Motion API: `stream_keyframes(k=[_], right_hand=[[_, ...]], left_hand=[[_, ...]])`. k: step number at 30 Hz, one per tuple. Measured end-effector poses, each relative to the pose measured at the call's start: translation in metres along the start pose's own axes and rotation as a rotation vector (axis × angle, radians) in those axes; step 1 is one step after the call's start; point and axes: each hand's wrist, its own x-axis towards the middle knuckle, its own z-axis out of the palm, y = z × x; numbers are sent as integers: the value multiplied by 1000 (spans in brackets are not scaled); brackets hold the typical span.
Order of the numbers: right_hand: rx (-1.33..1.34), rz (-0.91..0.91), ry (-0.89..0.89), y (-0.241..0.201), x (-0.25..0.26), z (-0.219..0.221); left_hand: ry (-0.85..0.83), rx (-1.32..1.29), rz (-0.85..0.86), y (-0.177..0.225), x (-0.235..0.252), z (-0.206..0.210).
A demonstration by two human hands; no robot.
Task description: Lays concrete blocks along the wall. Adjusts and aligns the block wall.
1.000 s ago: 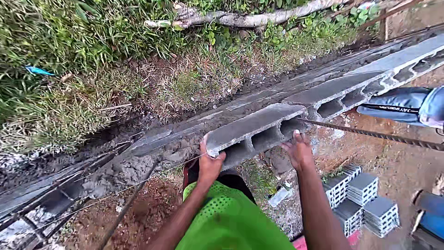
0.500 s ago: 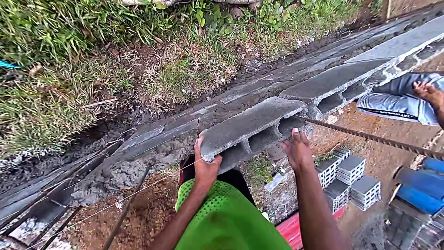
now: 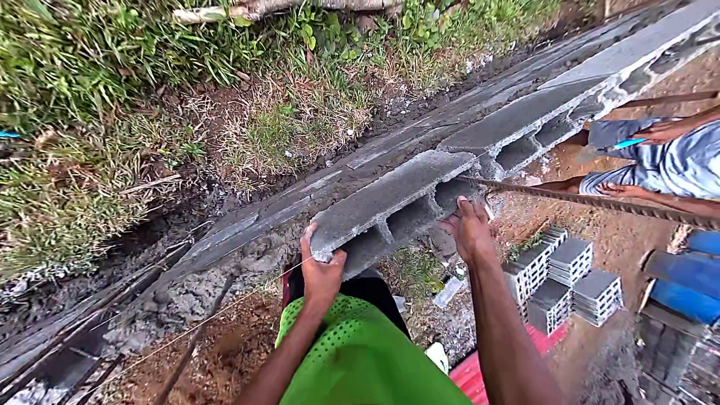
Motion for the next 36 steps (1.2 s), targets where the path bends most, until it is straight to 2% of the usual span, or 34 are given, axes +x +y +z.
stream_keyframes(k=[4,8,13,36], right_hand=[[-42,-3,23,9,2,9],[-52,-22,73,22,8,18],[-71,-47,40,25,10,13],[-65,-66,-24,28,20,13]], left_hand=[[-39,50,-54,0,1,-5],[-35,-41,-116,3,1,-2],[24,-116,-72,0,-2,6],[11,-129,25,-19,-5,8]])
